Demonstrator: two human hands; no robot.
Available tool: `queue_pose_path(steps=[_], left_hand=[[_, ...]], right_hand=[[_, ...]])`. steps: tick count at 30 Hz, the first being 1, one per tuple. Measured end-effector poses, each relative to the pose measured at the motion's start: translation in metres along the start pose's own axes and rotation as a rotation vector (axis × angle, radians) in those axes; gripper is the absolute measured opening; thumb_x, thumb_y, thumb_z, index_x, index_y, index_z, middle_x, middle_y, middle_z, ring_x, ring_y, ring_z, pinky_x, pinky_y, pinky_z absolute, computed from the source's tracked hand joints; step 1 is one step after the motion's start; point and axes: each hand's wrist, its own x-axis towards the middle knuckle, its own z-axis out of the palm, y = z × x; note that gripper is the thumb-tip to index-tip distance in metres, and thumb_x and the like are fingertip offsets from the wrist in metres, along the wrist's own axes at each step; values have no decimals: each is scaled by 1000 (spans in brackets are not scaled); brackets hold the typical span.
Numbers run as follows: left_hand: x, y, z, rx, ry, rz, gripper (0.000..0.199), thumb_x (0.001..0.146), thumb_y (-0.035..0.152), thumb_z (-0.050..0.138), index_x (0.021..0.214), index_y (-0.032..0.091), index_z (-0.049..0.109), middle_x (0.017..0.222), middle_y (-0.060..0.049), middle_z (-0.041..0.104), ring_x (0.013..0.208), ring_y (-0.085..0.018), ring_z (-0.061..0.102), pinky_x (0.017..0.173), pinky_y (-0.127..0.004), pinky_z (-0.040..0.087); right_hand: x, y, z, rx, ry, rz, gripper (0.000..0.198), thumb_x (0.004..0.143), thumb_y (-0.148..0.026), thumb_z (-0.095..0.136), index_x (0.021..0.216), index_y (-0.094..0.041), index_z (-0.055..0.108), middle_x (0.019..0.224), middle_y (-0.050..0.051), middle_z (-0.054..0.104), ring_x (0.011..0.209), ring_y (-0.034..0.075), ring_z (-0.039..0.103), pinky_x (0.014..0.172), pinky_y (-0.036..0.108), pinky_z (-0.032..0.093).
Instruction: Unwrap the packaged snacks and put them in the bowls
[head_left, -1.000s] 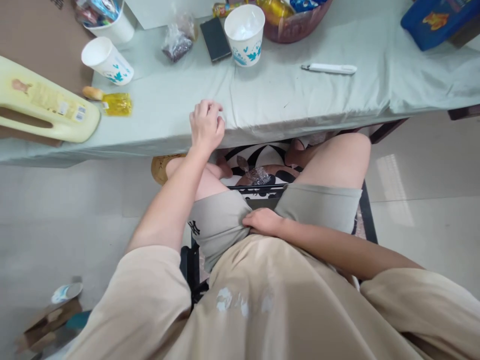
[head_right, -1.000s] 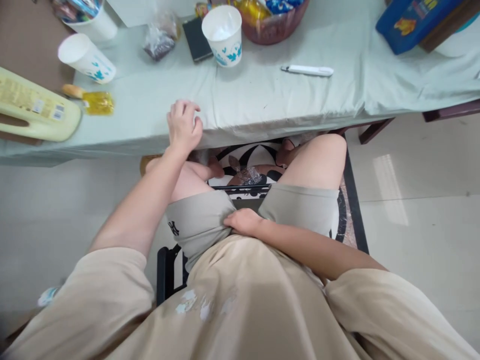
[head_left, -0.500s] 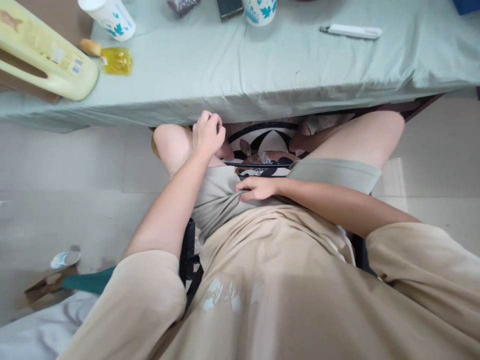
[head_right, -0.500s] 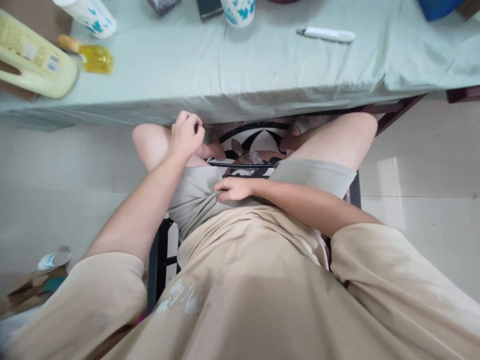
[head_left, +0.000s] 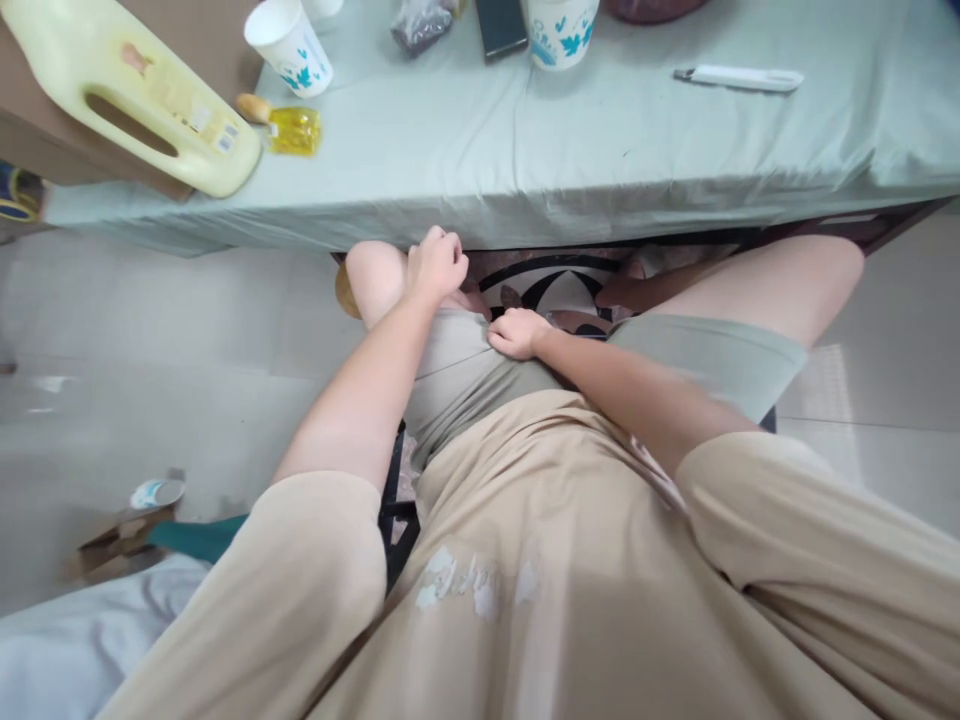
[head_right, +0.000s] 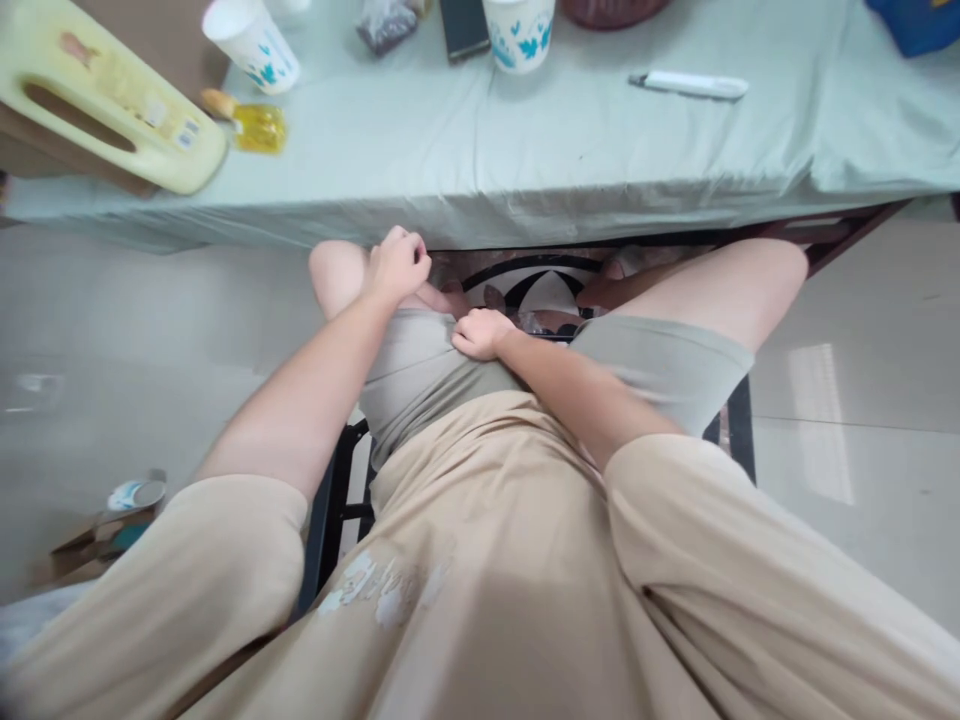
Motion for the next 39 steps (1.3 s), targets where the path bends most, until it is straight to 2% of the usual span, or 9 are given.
queue_pose_path(steps=[5,9,14,18,22,26,30,35,39], left_hand=[[0,13,8,37,-67,99,22,93,24,48,103,22,68,123,-13,62,119,-31,59,106,-49,43],[3,24,14,20,-107,104,21,94,23,48,101,22,67,123,-12,63,120,-30,59,105,-46,44],[21,27,24,-201,15,192,13,93,23,54,97,22,66,117,-9,62,115,-27,61,104,-43,45],[42,24,15,-371,139,237,9,92,22,56,94,23,65,108,-7,62,110,-25,63,100,-44,48],[77,30,-12,-434,233,270,10,93,20,55,91,24,64,104,-6,64,101,-21,64,94,-39,52],[136,48,-35,-452,345,301,13,95,22,52,89,24,63,101,-6,64,99,-20,64,89,-36,53],[203,58,-37,-445,382,278,13,96,23,50,92,25,62,103,-5,64,99,-19,64,87,-36,54],[260,16,-33,-393,396,146,13,92,20,51,99,25,62,113,-6,63,112,-22,62,97,-38,52],[276,-38,-39,-221,462,-71,29,84,21,60,113,27,63,142,-8,52,140,-28,46,120,-47,38]], right_hand=[[-9,-7,30,-73,64,68,50,100,-38,31,114,-14,72,109,20,74,97,31,68,76,36,41],[-23,-14,37,-104,102,75,48,101,-36,31,122,-11,66,109,19,73,97,30,66,75,36,38],[-31,-16,32,-105,154,-6,40,99,-31,34,116,-11,64,114,19,68,105,29,58,85,39,35],[-38,-14,-2,59,380,-132,23,93,-24,44,103,-16,63,103,14,66,96,27,53,84,38,36],[-35,1,-62,291,586,-202,13,91,-19,45,93,-20,58,87,8,62,84,23,52,80,35,40],[-8,36,-120,364,674,-183,8,89,-21,46,87,-21,54,78,4,60,74,19,53,72,30,40],[33,80,-161,356,681,-81,9,87,-24,46,87,-21,54,69,1,57,63,15,50,63,28,36],[72,108,-180,424,656,6,9,84,-22,47,87,-21,55,59,-4,52,52,12,44,58,26,32],[81,105,-176,398,652,-120,11,89,-20,45,84,-21,55,60,-3,56,53,12,47,58,26,34]])
